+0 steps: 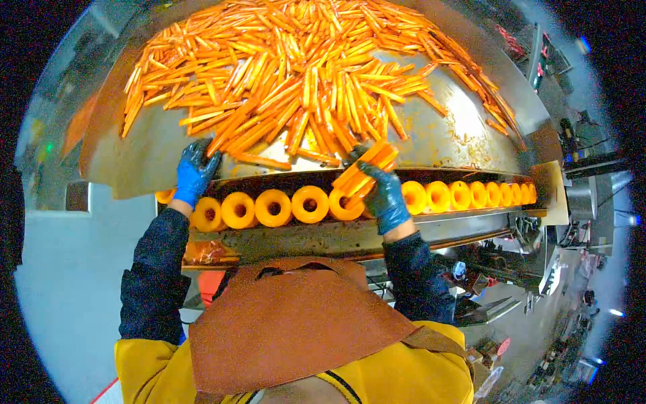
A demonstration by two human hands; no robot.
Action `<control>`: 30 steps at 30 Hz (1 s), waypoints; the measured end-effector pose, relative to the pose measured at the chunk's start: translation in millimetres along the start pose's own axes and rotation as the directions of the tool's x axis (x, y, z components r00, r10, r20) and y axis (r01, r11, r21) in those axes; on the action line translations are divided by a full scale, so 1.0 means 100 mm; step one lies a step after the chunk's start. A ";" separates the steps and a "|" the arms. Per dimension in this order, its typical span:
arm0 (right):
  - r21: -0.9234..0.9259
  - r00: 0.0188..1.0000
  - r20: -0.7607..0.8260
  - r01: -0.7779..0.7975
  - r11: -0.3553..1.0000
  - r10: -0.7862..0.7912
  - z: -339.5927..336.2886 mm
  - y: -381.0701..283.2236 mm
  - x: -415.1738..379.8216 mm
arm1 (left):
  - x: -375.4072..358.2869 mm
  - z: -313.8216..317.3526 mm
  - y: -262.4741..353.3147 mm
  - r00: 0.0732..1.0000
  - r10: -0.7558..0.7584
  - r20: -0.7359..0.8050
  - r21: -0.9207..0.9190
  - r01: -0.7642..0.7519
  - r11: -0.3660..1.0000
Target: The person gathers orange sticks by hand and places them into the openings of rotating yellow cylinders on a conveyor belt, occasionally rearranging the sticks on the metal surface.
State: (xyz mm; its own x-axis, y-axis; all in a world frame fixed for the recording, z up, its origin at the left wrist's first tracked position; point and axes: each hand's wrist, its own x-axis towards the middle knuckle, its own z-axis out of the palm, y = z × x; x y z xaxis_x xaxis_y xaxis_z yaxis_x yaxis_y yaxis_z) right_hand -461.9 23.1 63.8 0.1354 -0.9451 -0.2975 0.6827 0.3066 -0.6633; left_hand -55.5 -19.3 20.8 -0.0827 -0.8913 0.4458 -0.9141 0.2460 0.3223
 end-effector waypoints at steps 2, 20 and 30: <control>0.068 0.999 0.006 -0.038 0.997 0.038 0.19 0.28 -0.09 | 0.00 -0.02 0.03 0.999 -0.031 0.015 -0.030 0.031 0.999; -0.530 0.975 -0.168 0.037 0.847 -0.147 0.19 1.07 -0.23 | -0.03 0.02 -0.02 0.999 -0.051 0.018 0.039 0.050 0.998; -0.462 0.985 -0.157 -0.012 0.887 -0.068 0.02 0.87 -0.30 | 0.01 -0.10 0.13 0.982 0.029 -0.188 0.057 -0.019 0.998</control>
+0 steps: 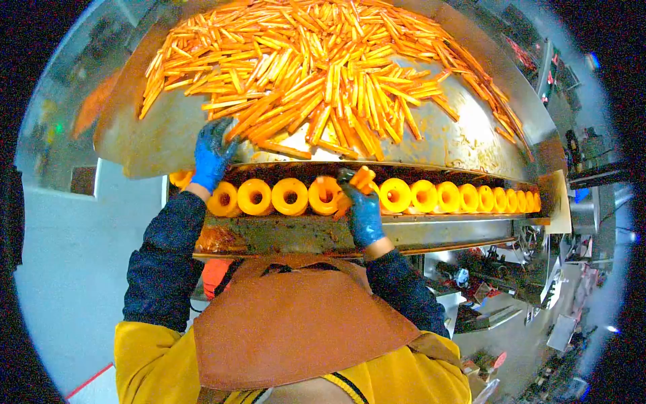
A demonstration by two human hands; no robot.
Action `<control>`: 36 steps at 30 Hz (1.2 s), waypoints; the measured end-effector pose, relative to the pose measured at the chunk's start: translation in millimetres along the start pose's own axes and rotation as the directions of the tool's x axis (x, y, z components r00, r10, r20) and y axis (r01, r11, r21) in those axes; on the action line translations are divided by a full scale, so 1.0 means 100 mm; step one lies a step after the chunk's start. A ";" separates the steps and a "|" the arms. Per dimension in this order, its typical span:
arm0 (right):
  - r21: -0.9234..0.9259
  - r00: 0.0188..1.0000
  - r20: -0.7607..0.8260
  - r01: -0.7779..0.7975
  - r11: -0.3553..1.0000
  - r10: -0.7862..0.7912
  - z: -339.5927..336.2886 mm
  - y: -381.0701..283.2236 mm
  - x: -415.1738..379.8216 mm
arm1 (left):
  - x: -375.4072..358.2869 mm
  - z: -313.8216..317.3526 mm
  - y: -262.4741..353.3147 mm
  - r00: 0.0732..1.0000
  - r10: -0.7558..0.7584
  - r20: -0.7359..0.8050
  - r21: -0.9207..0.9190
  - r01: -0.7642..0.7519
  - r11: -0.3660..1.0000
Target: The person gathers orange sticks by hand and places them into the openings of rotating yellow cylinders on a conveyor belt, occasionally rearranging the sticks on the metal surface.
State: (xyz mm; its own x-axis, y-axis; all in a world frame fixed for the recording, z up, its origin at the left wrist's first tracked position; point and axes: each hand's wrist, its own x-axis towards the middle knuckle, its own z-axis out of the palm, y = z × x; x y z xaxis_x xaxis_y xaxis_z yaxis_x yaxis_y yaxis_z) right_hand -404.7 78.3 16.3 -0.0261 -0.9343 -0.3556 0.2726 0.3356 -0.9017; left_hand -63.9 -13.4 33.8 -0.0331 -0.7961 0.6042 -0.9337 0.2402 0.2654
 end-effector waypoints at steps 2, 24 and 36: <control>0.040 0.984 -0.110 0.149 0.988 -0.144 0.00 0.00 -0.02 | 0.01 0.01 0.19 0.971 0.205 0.126 -0.150 -0.185 0.971; -0.082 0.965 0.230 -0.109 0.991 0.126 0.71 0.31 0.19 | -0.52 -0.50 0.44 0.661 -0.145 0.736 -0.520 0.690 0.503; -0.182 0.847 0.471 0.369 0.911 -0.248 1.23 0.25 0.01 | -0.81 -0.46 1.12 0.816 0.015 0.578 -0.666 0.460 0.587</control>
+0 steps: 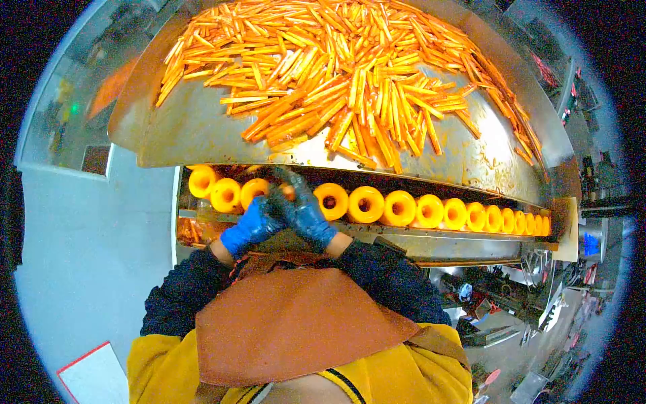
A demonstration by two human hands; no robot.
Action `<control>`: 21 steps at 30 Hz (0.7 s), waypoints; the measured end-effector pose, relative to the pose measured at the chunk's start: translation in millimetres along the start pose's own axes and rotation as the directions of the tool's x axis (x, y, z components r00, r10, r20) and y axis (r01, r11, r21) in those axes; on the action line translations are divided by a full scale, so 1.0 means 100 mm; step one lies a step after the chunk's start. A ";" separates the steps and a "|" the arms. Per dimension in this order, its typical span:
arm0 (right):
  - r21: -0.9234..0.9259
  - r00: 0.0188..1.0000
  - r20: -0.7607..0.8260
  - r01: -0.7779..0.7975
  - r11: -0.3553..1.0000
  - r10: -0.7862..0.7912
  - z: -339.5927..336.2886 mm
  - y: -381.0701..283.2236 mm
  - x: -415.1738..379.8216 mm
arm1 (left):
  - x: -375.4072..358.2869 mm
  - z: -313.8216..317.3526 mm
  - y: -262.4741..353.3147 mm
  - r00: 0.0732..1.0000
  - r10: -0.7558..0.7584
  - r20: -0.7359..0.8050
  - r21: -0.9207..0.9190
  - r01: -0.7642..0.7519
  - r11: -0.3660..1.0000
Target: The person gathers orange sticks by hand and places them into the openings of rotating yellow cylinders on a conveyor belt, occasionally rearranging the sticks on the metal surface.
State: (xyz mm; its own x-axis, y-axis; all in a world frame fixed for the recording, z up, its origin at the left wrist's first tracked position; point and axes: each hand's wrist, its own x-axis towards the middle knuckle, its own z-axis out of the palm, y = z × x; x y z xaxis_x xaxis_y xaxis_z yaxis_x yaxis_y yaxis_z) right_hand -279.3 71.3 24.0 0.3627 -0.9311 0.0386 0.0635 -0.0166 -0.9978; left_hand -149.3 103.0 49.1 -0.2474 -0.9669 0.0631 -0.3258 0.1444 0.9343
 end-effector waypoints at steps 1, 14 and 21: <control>0.001 1.000 0.001 -0.001 1.000 0.001 -0.04 -0.08 0.00 | -0.02 -0.05 -0.03 1.000 -0.002 -0.001 0.000 0.002 1.000; -0.983 0.982 0.088 0.058 0.175 0.169 -1.48 -0.51 0.69 | 0.17 -0.70 -0.15 0.986 -0.159 -0.048 0.087 0.162 0.983; -0.962 0.971 -0.198 -0.219 0.164 0.134 -1.90 -0.65 0.95 | 1.26 -0.71 -0.06 0.952 0.301 -0.050 0.780 -0.151 0.607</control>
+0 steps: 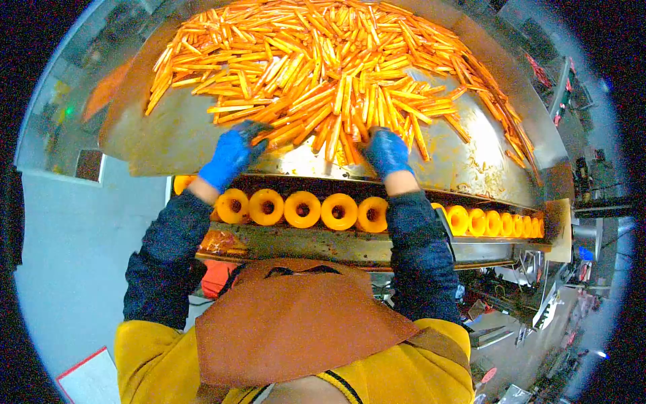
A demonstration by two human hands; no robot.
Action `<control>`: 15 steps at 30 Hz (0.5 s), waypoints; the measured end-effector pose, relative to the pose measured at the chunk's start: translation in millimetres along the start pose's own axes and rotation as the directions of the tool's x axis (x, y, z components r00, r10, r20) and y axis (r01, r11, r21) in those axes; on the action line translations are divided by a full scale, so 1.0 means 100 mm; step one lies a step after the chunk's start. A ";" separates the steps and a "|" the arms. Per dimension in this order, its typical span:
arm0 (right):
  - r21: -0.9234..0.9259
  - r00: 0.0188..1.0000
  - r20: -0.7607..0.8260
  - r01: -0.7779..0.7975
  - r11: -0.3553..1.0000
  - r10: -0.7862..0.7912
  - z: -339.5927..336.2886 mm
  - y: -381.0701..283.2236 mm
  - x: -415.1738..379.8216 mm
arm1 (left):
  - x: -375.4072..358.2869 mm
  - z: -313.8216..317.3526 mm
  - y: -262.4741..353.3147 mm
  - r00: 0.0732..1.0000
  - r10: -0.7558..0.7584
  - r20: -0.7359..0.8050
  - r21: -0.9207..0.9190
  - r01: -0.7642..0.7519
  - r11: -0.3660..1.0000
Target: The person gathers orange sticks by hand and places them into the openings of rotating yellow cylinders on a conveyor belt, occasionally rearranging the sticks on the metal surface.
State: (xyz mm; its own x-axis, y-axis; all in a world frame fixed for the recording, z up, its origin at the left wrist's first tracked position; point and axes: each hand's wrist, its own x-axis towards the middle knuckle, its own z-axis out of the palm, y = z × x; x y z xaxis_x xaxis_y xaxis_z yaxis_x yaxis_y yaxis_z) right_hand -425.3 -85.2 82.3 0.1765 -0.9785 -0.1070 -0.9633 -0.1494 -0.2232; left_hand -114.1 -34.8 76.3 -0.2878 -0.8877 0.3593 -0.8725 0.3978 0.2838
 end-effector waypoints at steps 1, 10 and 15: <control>-0.056 1.000 0.018 0.021 0.998 -0.020 0.18 0.03 0.09 | 0.11 0.18 0.01 1.000 0.003 -0.001 -0.001 -0.003 1.000; -0.012 0.995 0.071 0.069 0.998 -0.068 0.14 0.28 -0.01 | 0.39 0.55 0.19 0.901 -0.154 0.405 0.074 0.136 0.988; 0.014 0.991 0.129 -0.033 0.999 0.031 0.16 0.11 0.07 | 0.41 0.50 -0.10 0.920 -0.243 0.309 -0.154 0.300 0.941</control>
State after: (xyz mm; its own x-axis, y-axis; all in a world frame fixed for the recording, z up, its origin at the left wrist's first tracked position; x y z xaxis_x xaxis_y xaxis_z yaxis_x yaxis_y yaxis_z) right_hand -431.6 -91.5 63.9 0.1716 -0.9561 -0.2374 -0.9655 -0.1153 -0.2335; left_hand -136.9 -86.2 44.0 -0.1751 -0.9845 -0.0133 -0.8470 0.1438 0.5117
